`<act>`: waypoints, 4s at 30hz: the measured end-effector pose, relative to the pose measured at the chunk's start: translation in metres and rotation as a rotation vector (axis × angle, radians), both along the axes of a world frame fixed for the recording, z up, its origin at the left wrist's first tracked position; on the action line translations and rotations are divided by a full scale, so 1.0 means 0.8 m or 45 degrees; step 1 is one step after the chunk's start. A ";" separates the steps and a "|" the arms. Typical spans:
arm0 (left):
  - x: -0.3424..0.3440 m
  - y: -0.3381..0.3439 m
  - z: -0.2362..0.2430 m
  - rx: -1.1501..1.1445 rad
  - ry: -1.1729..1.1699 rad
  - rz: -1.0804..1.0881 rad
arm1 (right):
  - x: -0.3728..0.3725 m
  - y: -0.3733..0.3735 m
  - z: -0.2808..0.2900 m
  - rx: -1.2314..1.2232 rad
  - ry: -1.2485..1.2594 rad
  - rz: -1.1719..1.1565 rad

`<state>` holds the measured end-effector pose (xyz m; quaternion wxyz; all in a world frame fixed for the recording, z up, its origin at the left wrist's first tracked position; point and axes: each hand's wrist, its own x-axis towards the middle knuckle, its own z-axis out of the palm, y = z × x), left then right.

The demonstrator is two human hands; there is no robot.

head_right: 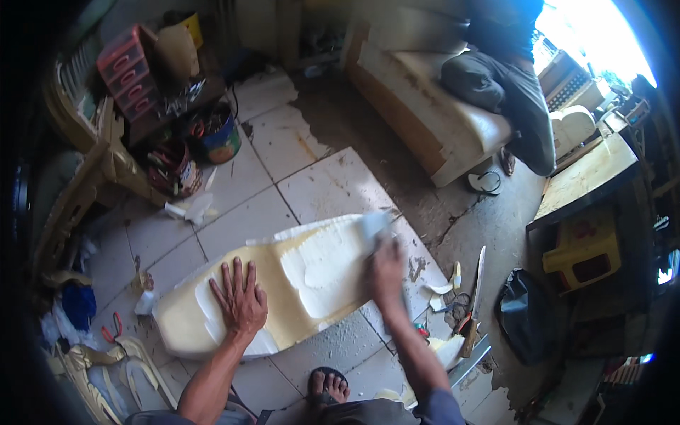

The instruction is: The person shapes a piece of seat foam using a long blade, slicing off thin layers to contour the surface and then uses a coarse sanding block to smooth the edges.

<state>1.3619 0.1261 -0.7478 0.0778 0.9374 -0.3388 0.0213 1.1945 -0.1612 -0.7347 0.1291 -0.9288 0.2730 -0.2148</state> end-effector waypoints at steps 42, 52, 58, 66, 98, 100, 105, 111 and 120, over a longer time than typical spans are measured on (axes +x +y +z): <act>0.003 -0.020 0.001 -0.038 -0.017 0.064 | -0.012 0.056 -0.045 -0.041 0.023 0.029; -0.014 -0.018 -0.002 -0.031 0.035 0.027 | -0.028 0.044 -0.057 -0.057 -0.033 0.102; -0.001 -0.009 0.001 -0.064 0.045 0.013 | -0.026 0.100 -0.038 0.151 0.044 0.269; -0.005 -0.012 0.001 -0.072 0.082 0.018 | -0.022 0.132 -0.056 0.149 0.066 0.287; 0.000 -0.015 0.003 -0.062 -0.010 0.017 | -0.022 0.057 -0.077 -0.108 0.193 0.445; -0.005 -0.020 0.001 -0.018 -0.015 0.000 | -0.008 -0.068 -0.034 -0.198 0.093 0.000; -0.002 -0.013 -0.009 -0.032 -0.123 0.007 | -0.025 0.017 -0.064 -0.294 -0.010 -0.157; -0.005 -0.039 -0.003 -0.004 -0.046 -0.019 | -0.019 -0.059 -0.038 -0.240 0.150 -0.476; -0.009 -0.030 -0.005 0.061 -0.004 -0.043 | 0.012 -0.064 -0.021 -0.135 0.011 -0.490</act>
